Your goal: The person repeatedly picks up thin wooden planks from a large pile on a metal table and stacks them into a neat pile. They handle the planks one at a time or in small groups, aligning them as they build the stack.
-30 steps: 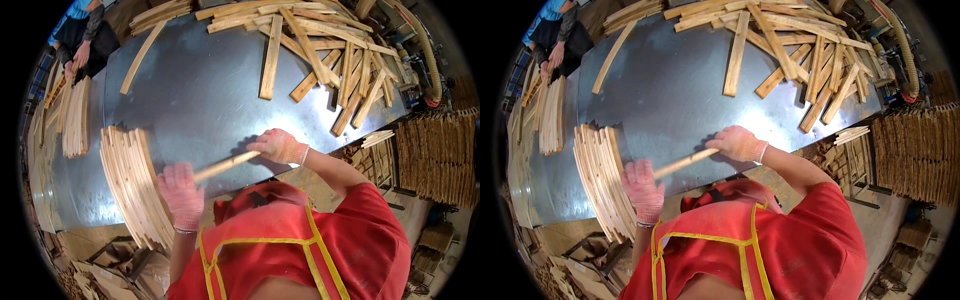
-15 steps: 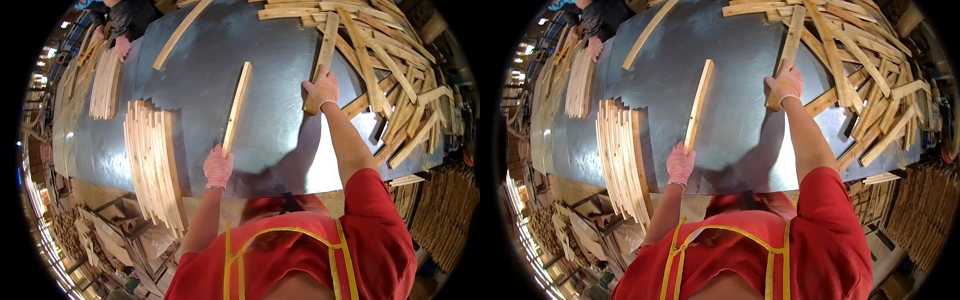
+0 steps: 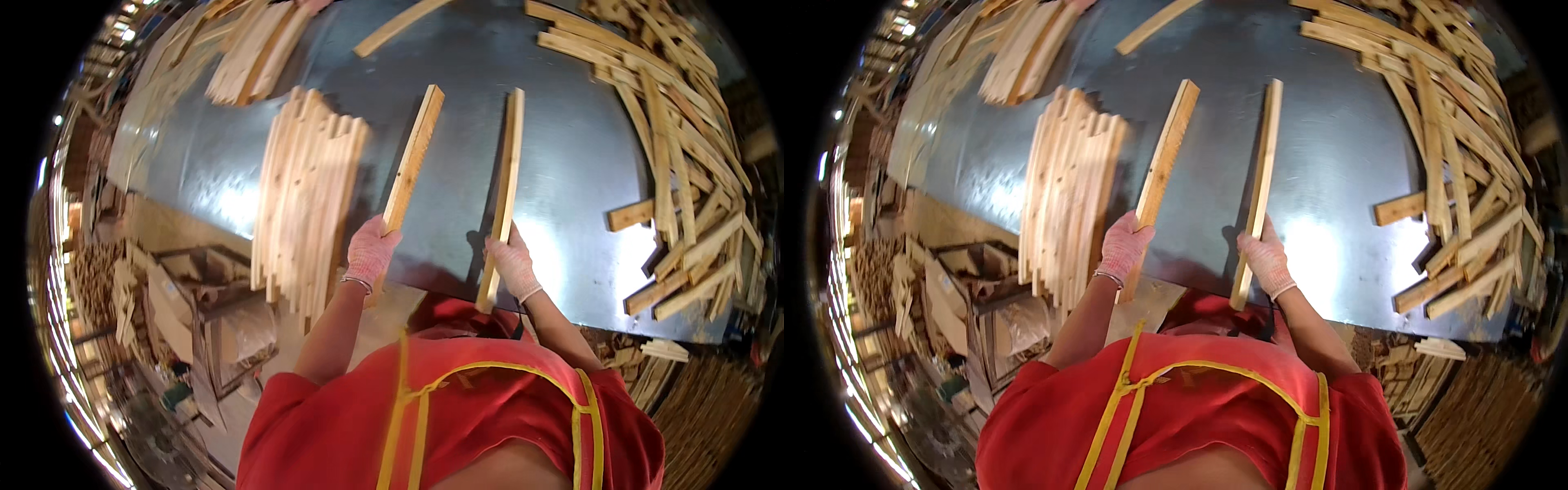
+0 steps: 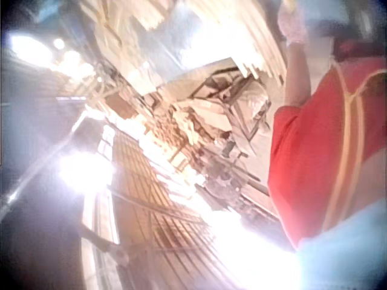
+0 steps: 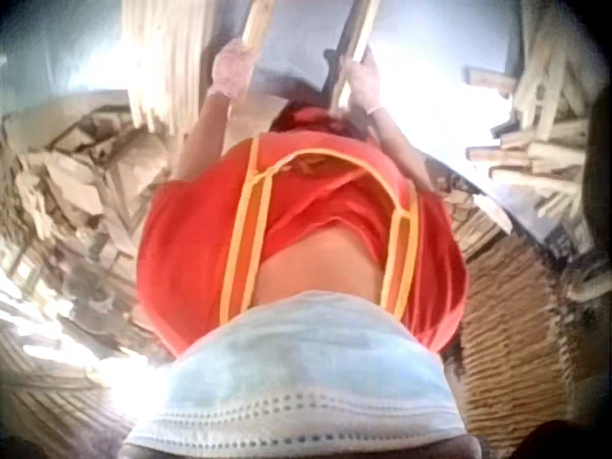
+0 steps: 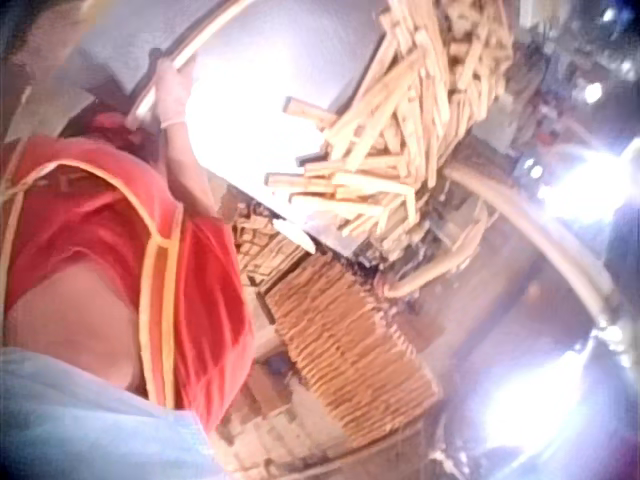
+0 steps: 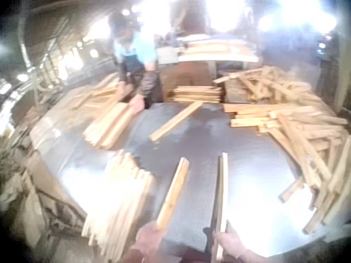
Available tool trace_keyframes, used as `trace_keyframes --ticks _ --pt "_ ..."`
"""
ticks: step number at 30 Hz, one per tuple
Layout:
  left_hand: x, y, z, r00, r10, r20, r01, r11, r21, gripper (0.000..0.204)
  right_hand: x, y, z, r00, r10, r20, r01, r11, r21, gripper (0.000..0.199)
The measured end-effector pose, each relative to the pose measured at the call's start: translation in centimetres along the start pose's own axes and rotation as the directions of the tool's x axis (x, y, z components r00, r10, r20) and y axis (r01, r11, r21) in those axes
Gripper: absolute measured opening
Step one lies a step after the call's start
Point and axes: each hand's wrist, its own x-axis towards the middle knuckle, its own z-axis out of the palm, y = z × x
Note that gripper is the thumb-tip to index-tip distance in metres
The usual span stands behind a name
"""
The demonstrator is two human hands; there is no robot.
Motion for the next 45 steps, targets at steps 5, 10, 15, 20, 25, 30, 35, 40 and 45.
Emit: trace_keyframes --ticks 5,10,15,20,25,30,35,40,45 --pt "-2.1 -2.9 -10.7 0.963 -0.215 -0.161 0.243 0.952 0.185 0.048 -3.1 -2.8 8.6 0.962 0.084 0.260 0.087 0.809 -0.582 0.064" --pt "-2.5 -10.1 -17.8 0.926 0.114 -0.361 -0.062 0.986 0.151 0.063 -3.6 -2.7 20.1 0.897 0.199 0.395 0.195 0.624 -0.757 0.085" --pt "-1.2 -10.0 -17.1 0.921 0.130 -0.366 0.115 0.809 0.577 0.069 1.6 0.1 25.4 0.698 0.157 0.698 0.555 0.497 -0.667 0.075" --pt "-5.1 -7.4 -10.8 0.849 0.477 -0.226 -0.262 0.753 0.603 0.077 5.0 -5.5 10.4 0.876 -0.245 0.415 0.460 0.683 -0.568 0.052" --pt "-7.8 -1.3 -4.0 0.904 0.398 -0.156 -0.282 0.829 0.483 0.081 8.2 -12.5 -16.8 0.815 -0.391 -0.427 -0.093 0.639 -0.763 0.070" --pt "-6.5 0.8 1.4 0.899 0.437 0.037 -0.401 0.783 0.476 0.089 5.2 -19.4 -33.1 0.695 -0.468 -0.545 -0.401 0.377 -0.835 0.085" --pt "-5.9 8.1 8.1 0.905 0.407 0.127 -0.423 0.822 0.380 0.095 9.1 -18.7 -41.2 0.585 -0.457 -0.670 -0.523 0.418 -0.743 0.105" --pt "-7.4 13.6 12.6 0.878 0.386 0.282 -0.474 0.781 0.406 0.093 9.9 -17.6 -35.8 0.679 -0.487 -0.550 -0.365 0.426 -0.828 0.106" --pt "-5.3 18.3 16.3 0.818 0.449 0.359 -0.546 0.804 0.237 0.089 7.2 -11.6 -26.6 0.714 -0.621 -0.322 -0.227 0.229 -0.946 0.098"
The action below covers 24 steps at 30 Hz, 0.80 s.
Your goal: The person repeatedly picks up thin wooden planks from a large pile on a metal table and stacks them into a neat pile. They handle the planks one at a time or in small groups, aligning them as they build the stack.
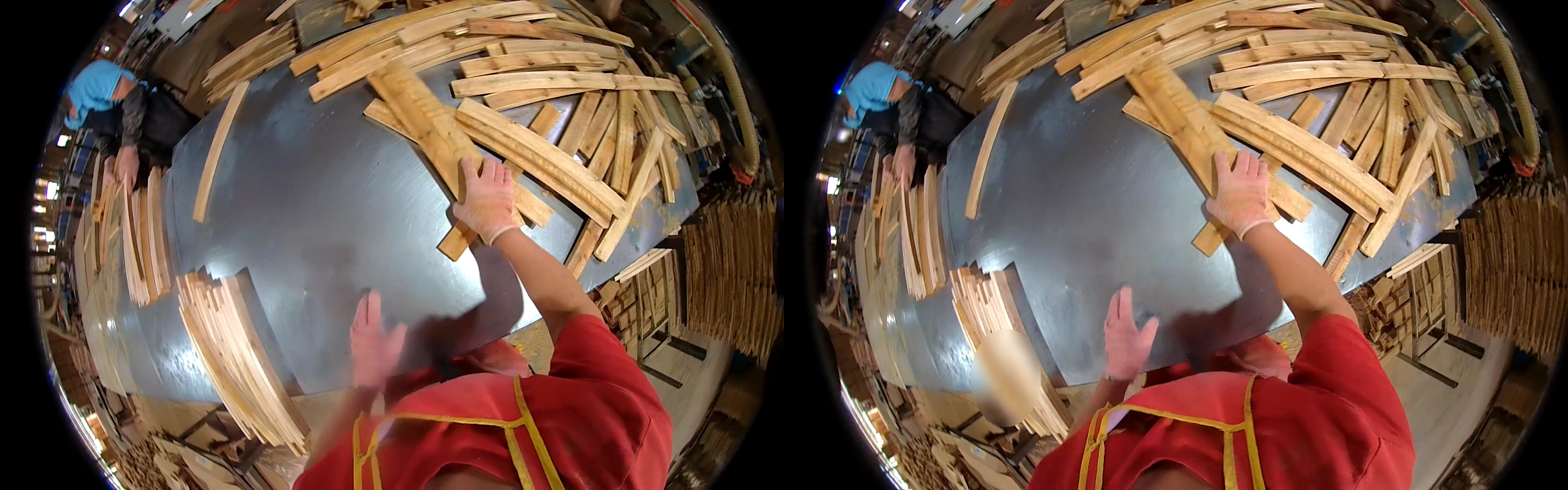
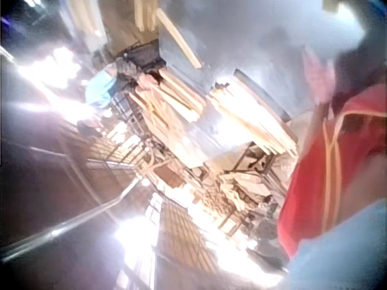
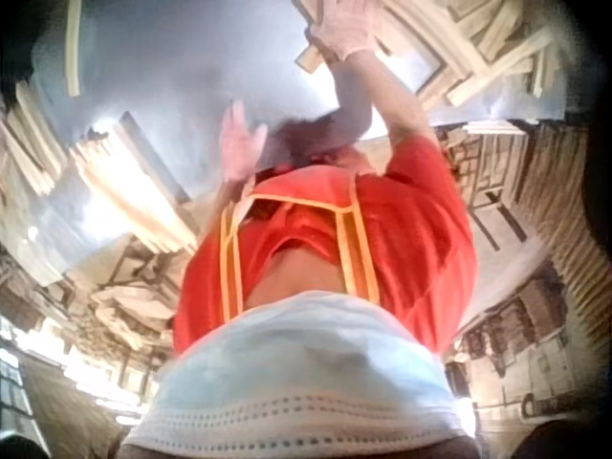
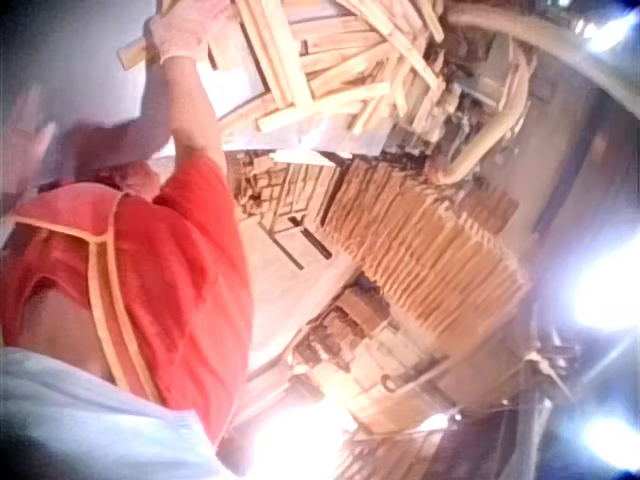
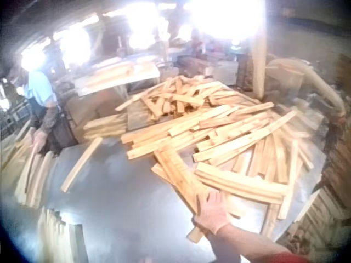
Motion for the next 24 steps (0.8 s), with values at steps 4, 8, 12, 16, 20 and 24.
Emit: trace_keyframes --ticks 4,8,12,16,20,24 --pt "4.2 -1.0 1.3 0.992 -0.123 -0.042 0.112 0.973 -0.202 0.085 -3.8 -2.6 -1.2 0.981 -0.067 0.184 0.045 0.991 0.123 0.102" --pt "5.7 -4.4 1.7 0.906 -0.345 0.244 0.371 0.369 -0.852 0.082 -9.1 -7.4 -2.6 0.926 -0.092 0.365 -0.150 0.799 0.582 0.103" --pt "3.3 -8.2 -0.4 0.830 -0.027 0.557 0.519 -0.326 -0.790 0.054 -17.9 -12.8 1.1 0.603 -0.547 0.582 -0.785 -0.273 0.557 0.061" --pt "-1.9 -11.4 -3.7 0.883 -0.013 0.469 0.467 -0.074 -0.881 0.045 -21.7 -18.7 2.6 0.472 -0.553 0.686 -0.829 -0.013 0.560 0.050" --pt "-7.8 -12.5 -6.9 0.915 -0.229 0.332 0.391 0.302 -0.869 0.050 -22.8 -22.6 1.3 0.269 -0.600 0.753 -0.640 0.473 0.606 0.052" --pt "-14.1 -15.4 -10.6 0.914 -0.402 -0.055 0.344 0.840 -0.420 0.058 -22.0 -25.2 1.7 0.476 -0.678 0.560 -0.348 0.439 0.828 0.060"
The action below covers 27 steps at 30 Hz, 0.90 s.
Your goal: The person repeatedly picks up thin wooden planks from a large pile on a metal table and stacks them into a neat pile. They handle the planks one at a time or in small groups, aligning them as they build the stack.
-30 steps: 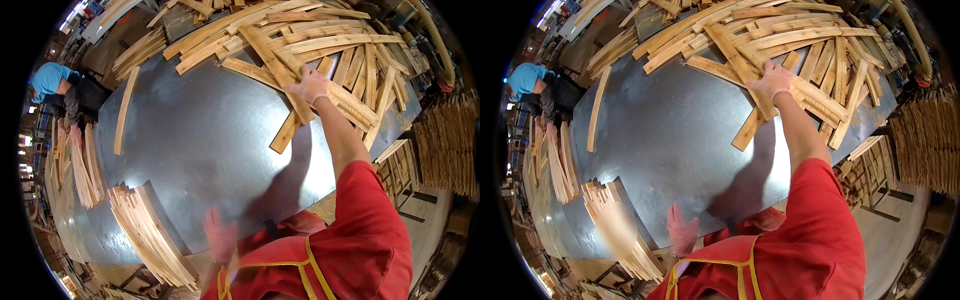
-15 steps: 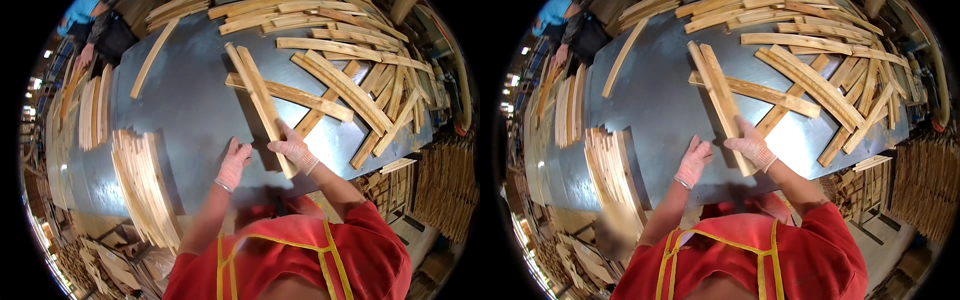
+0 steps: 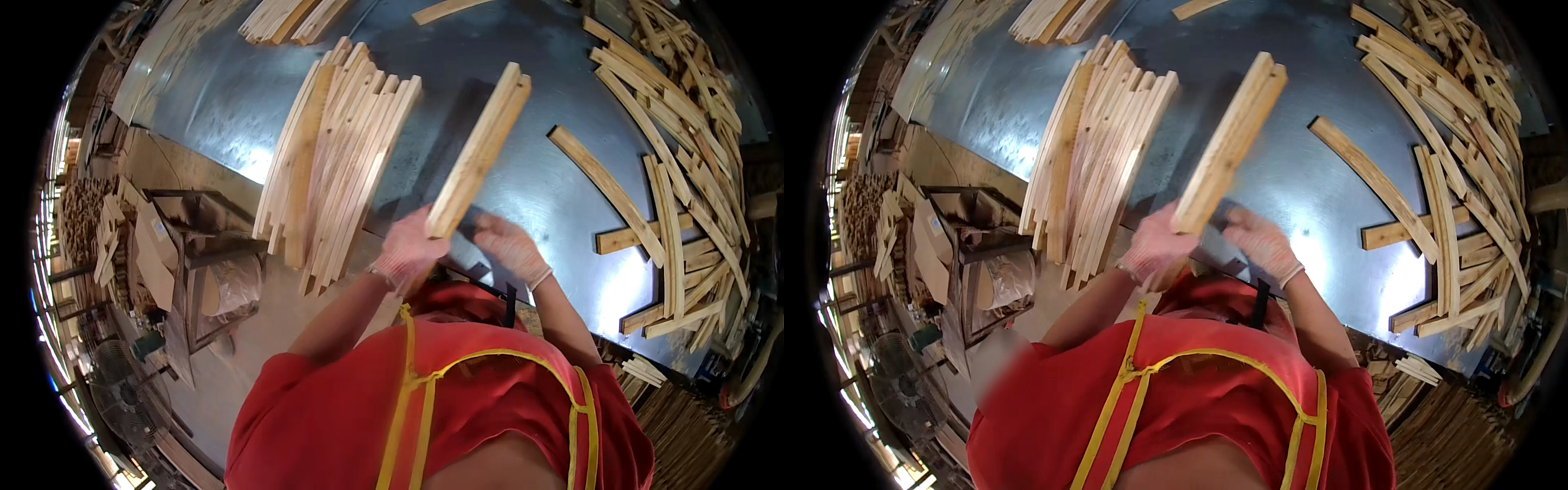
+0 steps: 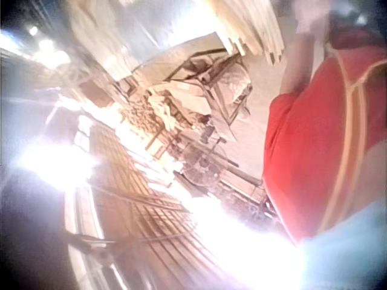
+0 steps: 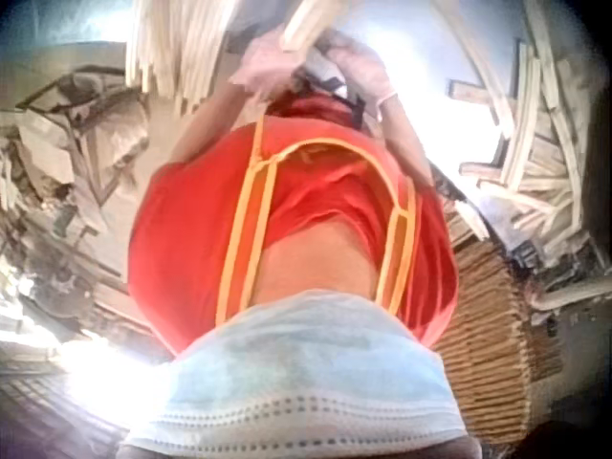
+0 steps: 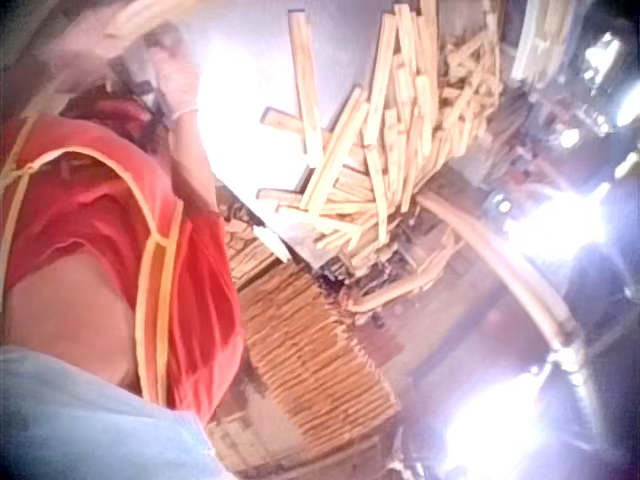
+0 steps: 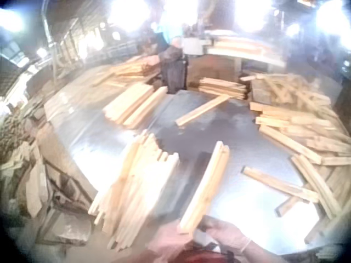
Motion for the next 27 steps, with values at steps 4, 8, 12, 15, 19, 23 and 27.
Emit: trace_keyframes --ticks 4,8,12,15,19,23,27 --pt "-3.9 -9.1 -0.7 0.918 0.230 -0.323 0.008 0.803 0.595 0.066 1.6 1.8 -4.4 0.932 -0.018 -0.361 -0.008 0.997 -0.072 0.059" --pt "-5.4 -15.4 -1.0 0.870 0.367 -0.328 0.071 0.566 0.821 0.083 -0.5 0.7 -14.6 0.742 -0.309 -0.595 -0.243 0.703 -0.668 0.059" --pt "-3.7 -12.6 -1.6 0.926 0.160 -0.341 0.206 0.544 0.814 0.083 -4.9 2.7 -26.3 0.553 -0.555 -0.622 -0.581 0.279 -0.765 0.059" --pt "-2.2 -10.9 -0.4 0.903 0.296 -0.311 0.141 0.479 0.866 0.084 -7.0 2.5 -29.4 0.595 -0.357 -0.720 -0.701 0.209 -0.682 0.053" --pt "-0.3 -2.7 3.7 0.909 0.388 -0.155 -0.147 0.644 0.751 0.090 -7.2 -0.7 -26.3 0.771 -0.091 -0.630 -0.529 0.459 -0.713 0.047" --pt "1.7 1.8 10.4 0.929 0.366 -0.045 -0.261 0.739 0.621 0.085 -6.6 -4.0 -26.3 0.792 0.062 -0.607 -0.291 0.913 -0.287 0.073" --pt "3.5 4.9 15.7 0.921 0.372 0.116 -0.380 0.793 0.476 0.080 -3.0 -15.3 -43.2 0.617 -0.282 -0.735 0.357 0.932 -0.058 0.055"
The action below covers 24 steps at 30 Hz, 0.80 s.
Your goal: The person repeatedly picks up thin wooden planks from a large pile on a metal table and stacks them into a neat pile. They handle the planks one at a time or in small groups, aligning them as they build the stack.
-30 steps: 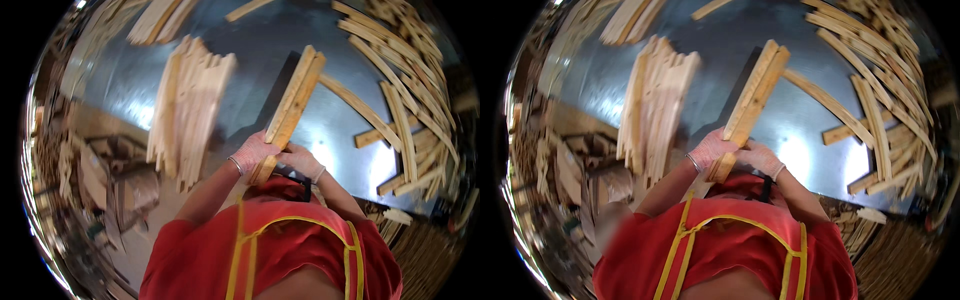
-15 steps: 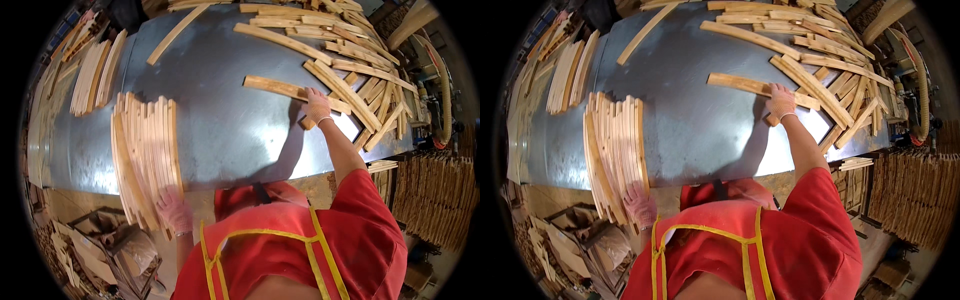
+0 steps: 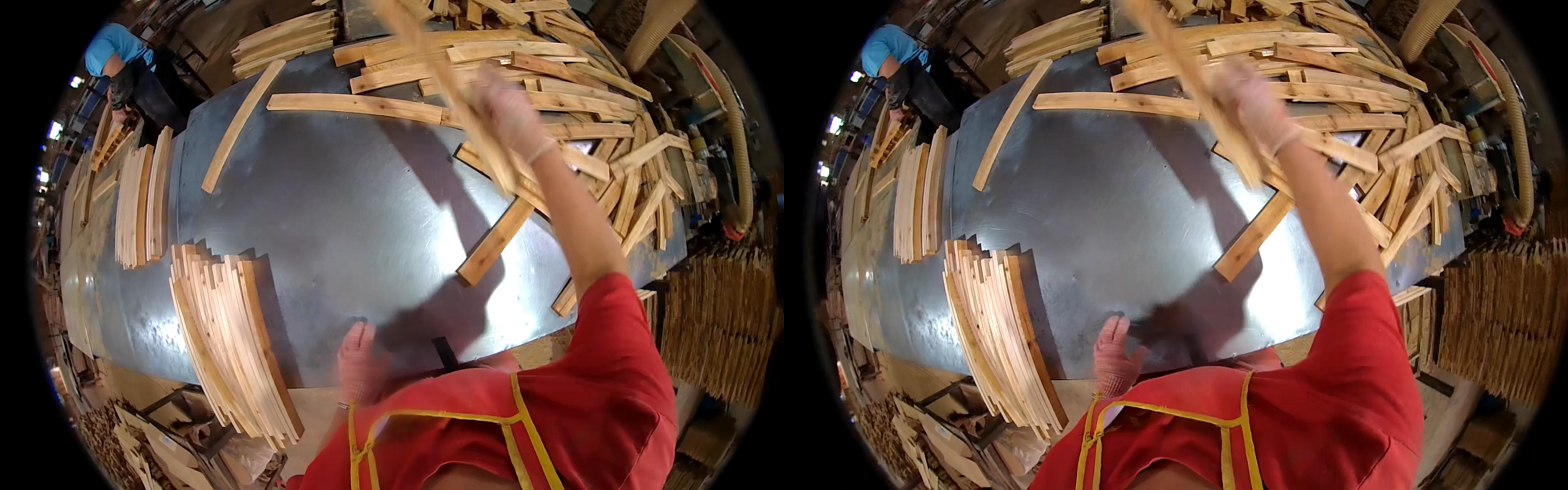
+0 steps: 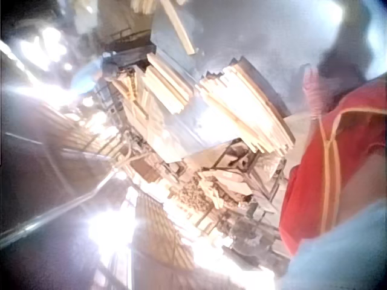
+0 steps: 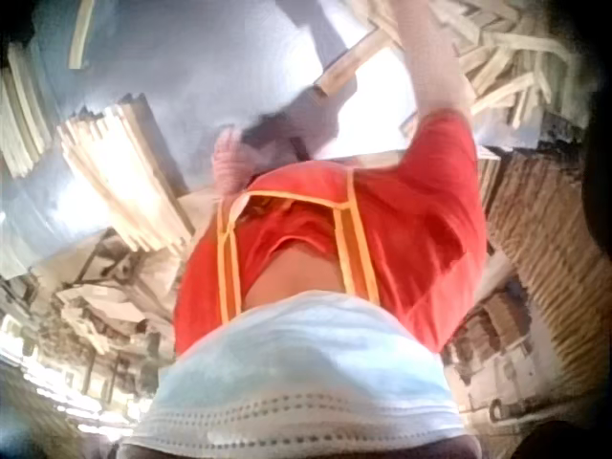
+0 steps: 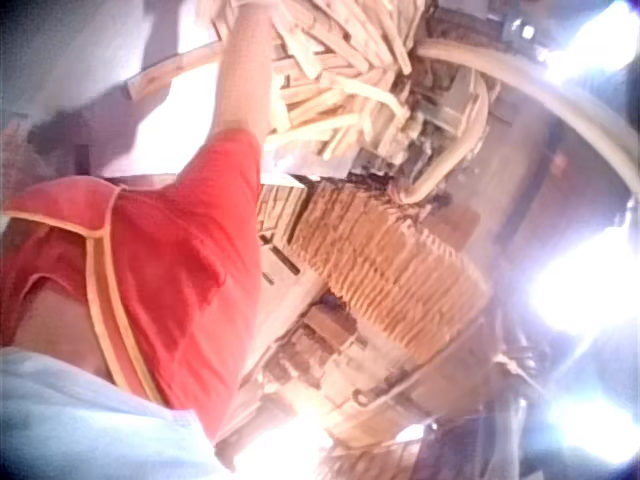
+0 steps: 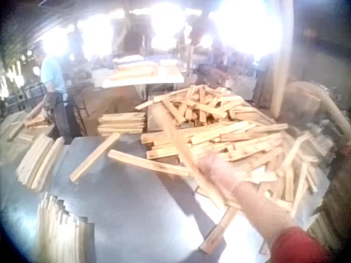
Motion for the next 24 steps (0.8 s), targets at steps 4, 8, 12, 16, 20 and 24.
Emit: trace_keyframes --ticks 4,8,12,16,20,24 --pt "1.0 2.3 0.5 1.000 -0.004 0.001 0.004 0.999 -0.043 0.077 9.0 2.0 -7.9 0.974 -0.171 -0.149 0.055 0.814 -0.578 0.070" --pt "0.8 4.3 -1.8 0.987 -0.159 0.018 0.160 0.983 -0.089 0.070 3.7 15.1 -18.5 0.991 -0.128 -0.035 -0.003 0.241 -0.970 0.072" --pt "0.2 3.0 -2.9 0.973 -0.228 0.032 0.230 0.970 -0.083 0.065 -4.2 18.8 -17.9 0.993 0.066 -0.096 -0.108 0.220 -0.970 0.088" --pt "2.8 2.3 -2.7 0.974 -0.181 0.135 0.194 0.977 -0.092 0.068 -4.9 20.2 -22.8 0.884 0.463 -0.061 -0.349 0.568 -0.745 0.061" --pt "1.7 2.8 -3.0 0.986 -0.136 0.098 0.146 0.984 -0.105 0.070 -10.4 18.0 -14.1 0.926 0.378 0.016 -0.347 0.866 -0.360 0.042" --pt "-1.9 -1.2 -4.6 0.975 -0.215 -0.049 0.208 0.971 -0.122 0.067 -16.6 16.2 2.4 0.935 0.355 0.001 -0.353 0.931 -0.088 0.041"
